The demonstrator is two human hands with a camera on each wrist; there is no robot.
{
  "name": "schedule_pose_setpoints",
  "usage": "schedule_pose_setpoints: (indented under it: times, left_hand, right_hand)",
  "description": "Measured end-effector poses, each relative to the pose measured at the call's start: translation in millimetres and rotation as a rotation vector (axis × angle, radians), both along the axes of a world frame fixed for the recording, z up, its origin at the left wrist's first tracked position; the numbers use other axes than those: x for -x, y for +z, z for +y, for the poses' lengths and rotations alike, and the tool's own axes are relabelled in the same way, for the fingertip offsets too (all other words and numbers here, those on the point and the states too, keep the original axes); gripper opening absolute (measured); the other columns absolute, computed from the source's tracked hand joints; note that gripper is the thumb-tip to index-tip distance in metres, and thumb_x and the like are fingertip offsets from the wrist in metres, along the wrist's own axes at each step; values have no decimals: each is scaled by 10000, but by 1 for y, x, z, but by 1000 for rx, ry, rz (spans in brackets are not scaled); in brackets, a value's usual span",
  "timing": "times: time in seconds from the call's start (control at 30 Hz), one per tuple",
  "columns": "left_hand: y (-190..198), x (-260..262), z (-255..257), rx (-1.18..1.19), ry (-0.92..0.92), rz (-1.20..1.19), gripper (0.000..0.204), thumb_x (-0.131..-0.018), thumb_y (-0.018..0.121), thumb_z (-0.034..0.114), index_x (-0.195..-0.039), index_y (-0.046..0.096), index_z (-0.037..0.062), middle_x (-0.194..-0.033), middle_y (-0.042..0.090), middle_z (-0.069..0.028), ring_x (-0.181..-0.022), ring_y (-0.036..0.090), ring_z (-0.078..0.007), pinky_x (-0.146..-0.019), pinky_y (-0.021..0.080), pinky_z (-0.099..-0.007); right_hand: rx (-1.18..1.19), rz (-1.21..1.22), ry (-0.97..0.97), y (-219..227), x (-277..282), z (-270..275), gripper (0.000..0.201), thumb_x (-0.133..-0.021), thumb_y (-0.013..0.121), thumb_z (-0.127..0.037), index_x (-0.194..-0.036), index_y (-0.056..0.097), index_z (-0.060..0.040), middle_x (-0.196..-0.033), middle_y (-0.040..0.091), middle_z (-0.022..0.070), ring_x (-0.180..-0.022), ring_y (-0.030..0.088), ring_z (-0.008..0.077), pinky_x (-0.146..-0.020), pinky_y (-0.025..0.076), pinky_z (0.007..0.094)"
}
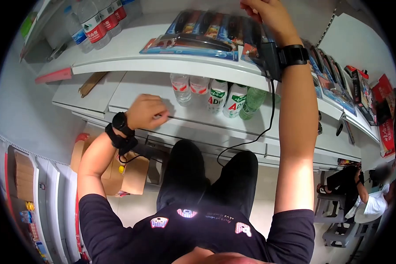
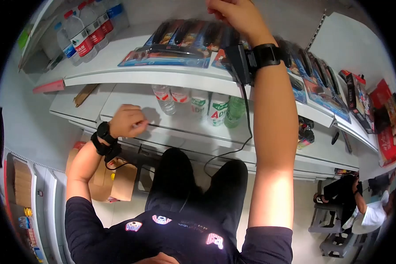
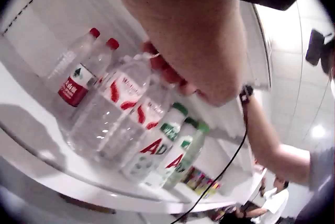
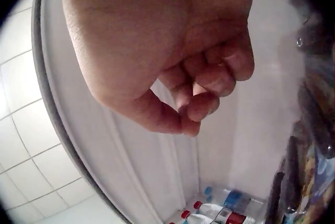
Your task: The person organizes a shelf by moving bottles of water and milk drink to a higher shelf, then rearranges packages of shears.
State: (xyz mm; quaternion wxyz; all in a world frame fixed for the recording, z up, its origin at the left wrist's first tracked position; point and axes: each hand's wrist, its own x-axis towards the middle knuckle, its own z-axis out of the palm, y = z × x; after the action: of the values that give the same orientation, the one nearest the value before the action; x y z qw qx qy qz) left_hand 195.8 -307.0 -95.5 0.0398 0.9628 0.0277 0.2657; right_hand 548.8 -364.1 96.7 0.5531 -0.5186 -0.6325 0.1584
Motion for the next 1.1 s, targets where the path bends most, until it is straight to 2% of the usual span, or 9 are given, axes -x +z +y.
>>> schedule_pose_setpoints:
  times: [0.13,0.27,0.33,0.6,0.7,0.83,0.9,0.93,1.1]
  left_hand:
    - [-32,-28,69,302,364,108,143,-788,647,181,-782,661,39,-675,619,-149,-614,608,-321,-593,492,-412]
    - [-11,-57,126,-35,391,-194,436,-903,592,215,-1301,526,50,-1275,572,-207,-1144,570,-362,-945,492,-452]
    - [15,-75,114,1517,46,-915,384,-962,530,230,-1282,502,19,-1249,571,-180,-1119,582,-294,-901,554,-398]
    - [-22,-72,159,1186,146,-708,547,-1022,326,413,-1447,327,68,-1437,408,-172,-1298,448,-290,-1088,407,-466]
    - [28,-90,103,1862,82,-1249,610,-1004,283,518,-1472,308,127,-1482,372,-144,-1386,329,-280,-1135,333,-446]
    - [-43,-77,168,1396,59,-921,570,-1016,328,446,-1423,351,47,-1381,473,-201,-1180,558,-326,-988,502,-463]
    - [-62,-77,170,1753,-933,-1010,451,-1007,446,323,-1358,449,39,-1314,548,-180,-1131,584,-322,-987,495,-453]
    - [-64,-75,168,1755,-928,-1010,451,-1007,446,323,-1358,449,39,-1314,548,-180,-1131,584,-322,-987,495,-453]
    - [-72,-65,137,386,234,-786,343,-967,539,205,-1252,540,14,-1216,610,-175,-1089,602,-317,-945,505,-444]
  right_hand:
    - [58,37,-74,8,7,-9,237,-878,599,-233,-813,663,-15,-682,588,3,-567,497,83,-510,389,234]
    - [20,-21,-44,3,-3,-4,240,-877,607,-245,-834,672,-18,-701,605,7,-583,512,79,-518,399,233]
    - [20,-87,-44,6,-1,-6,240,-876,611,-250,-842,675,-21,-706,609,7,-589,517,78,-522,403,232]
    - [-7,8,-64,8,2,-8,261,-875,626,-273,-839,681,-20,-714,623,17,-599,525,78,-534,420,235]
    - [-9,-17,-59,8,3,-7,256,-873,626,-272,-830,679,-25,-704,617,15,-601,524,77,-534,418,236]
    - [27,-21,-47,9,2,-5,248,-871,621,-264,-824,680,-28,-694,610,13,-594,521,76,-531,412,235]
    - [29,17,-47,8,1,-4,245,-869,616,-256,-808,675,-26,-688,603,9,-578,513,77,-525,404,234]
    - [31,21,-46,6,0,-3,245,-869,616,-256,-808,675,-26,-688,603,9,-578,513,77,-525,404,234]
    - [73,-97,-145,15,12,-13,241,-870,628,-257,-781,658,-35,-677,586,2,-574,501,72,-514,390,221]
